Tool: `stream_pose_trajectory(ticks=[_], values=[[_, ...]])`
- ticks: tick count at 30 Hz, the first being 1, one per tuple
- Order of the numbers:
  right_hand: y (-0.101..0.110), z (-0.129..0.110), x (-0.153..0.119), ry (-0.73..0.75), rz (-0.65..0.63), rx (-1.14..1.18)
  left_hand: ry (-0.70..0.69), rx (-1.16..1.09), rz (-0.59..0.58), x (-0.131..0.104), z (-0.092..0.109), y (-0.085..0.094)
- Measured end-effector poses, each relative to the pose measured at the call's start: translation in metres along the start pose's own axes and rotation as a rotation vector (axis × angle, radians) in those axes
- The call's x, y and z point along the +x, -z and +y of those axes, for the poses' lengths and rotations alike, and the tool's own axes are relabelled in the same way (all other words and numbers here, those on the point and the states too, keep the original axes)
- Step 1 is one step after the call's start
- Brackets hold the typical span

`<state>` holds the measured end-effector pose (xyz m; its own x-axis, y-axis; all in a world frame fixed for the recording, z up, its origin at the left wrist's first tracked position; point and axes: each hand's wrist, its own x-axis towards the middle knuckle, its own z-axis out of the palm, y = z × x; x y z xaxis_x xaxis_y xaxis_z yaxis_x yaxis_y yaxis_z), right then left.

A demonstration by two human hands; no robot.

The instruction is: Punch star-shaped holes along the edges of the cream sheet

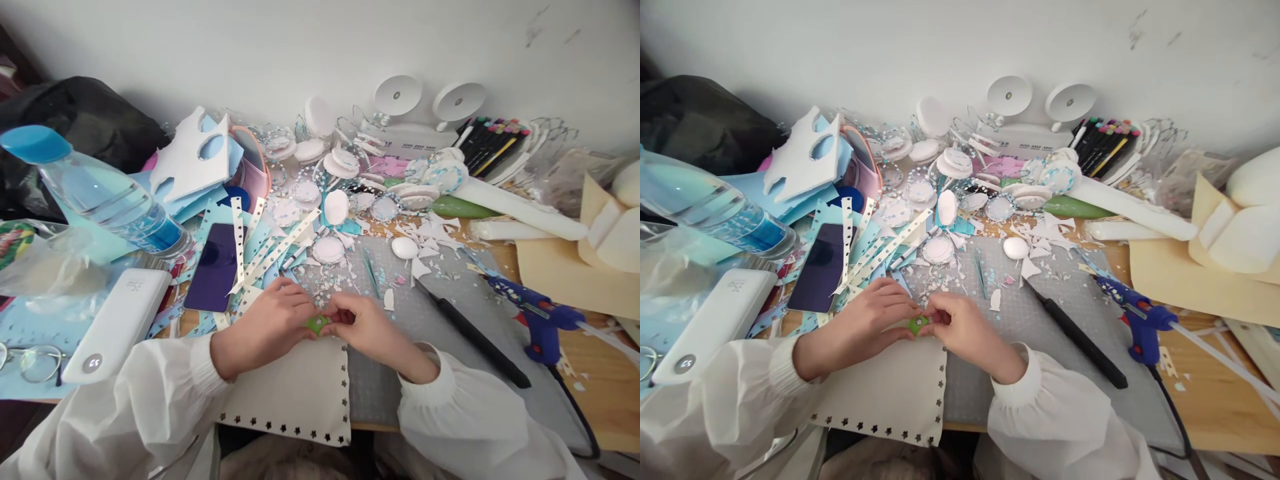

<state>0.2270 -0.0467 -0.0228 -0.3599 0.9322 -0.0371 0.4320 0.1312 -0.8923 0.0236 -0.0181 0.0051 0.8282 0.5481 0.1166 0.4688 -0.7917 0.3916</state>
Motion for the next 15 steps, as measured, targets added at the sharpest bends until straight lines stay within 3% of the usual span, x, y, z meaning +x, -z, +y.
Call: stream_pose_trajectory(ticks=[15], values=[[0.0017,-0.0019,0.0042,-0.124,-0.089,0.119,-0.009,-0.022,-0.022,0.0019,0.0028,0.0049]])
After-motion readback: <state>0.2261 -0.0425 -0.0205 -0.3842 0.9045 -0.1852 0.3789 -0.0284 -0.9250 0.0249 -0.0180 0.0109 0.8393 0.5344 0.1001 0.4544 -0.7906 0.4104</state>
